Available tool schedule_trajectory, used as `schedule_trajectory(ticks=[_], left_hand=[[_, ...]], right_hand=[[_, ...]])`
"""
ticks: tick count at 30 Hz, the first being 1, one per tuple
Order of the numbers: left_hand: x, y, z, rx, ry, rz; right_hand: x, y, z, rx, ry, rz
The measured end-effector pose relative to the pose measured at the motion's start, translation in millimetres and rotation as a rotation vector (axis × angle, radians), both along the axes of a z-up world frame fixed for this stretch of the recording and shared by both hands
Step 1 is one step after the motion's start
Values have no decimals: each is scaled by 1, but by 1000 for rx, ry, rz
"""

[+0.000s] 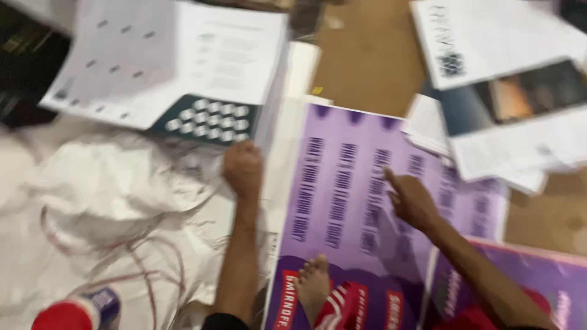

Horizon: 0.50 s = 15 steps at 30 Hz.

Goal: The person sits on the floor and applies glue to the edge of a large printed paper sheet using a sponge. They then press the glued edge down onto a larger poster board to adhere it.

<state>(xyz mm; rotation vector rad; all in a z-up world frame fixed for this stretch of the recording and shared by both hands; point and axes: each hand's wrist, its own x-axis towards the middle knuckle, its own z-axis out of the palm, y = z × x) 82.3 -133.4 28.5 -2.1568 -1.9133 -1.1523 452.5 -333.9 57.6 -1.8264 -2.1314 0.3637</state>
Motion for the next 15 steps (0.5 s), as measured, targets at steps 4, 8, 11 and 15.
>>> schedule_trajectory(ticks=[4, 8, 11, 15], left_hand=[[-16, 18, -16, 127, 44, -67], [-15, 20, 3, -67, 136, 47], [13, 3, 30, 155, 315, 22], [120, -36, 13, -197, -61, -473]], right_hand=[[17, -77, -5, 97, 129, -83], [11, -131, 13, 79, 316, -347], [20, -155, 25, 11, 472, -557], [47, -163, 24, 154, 538, -645]])
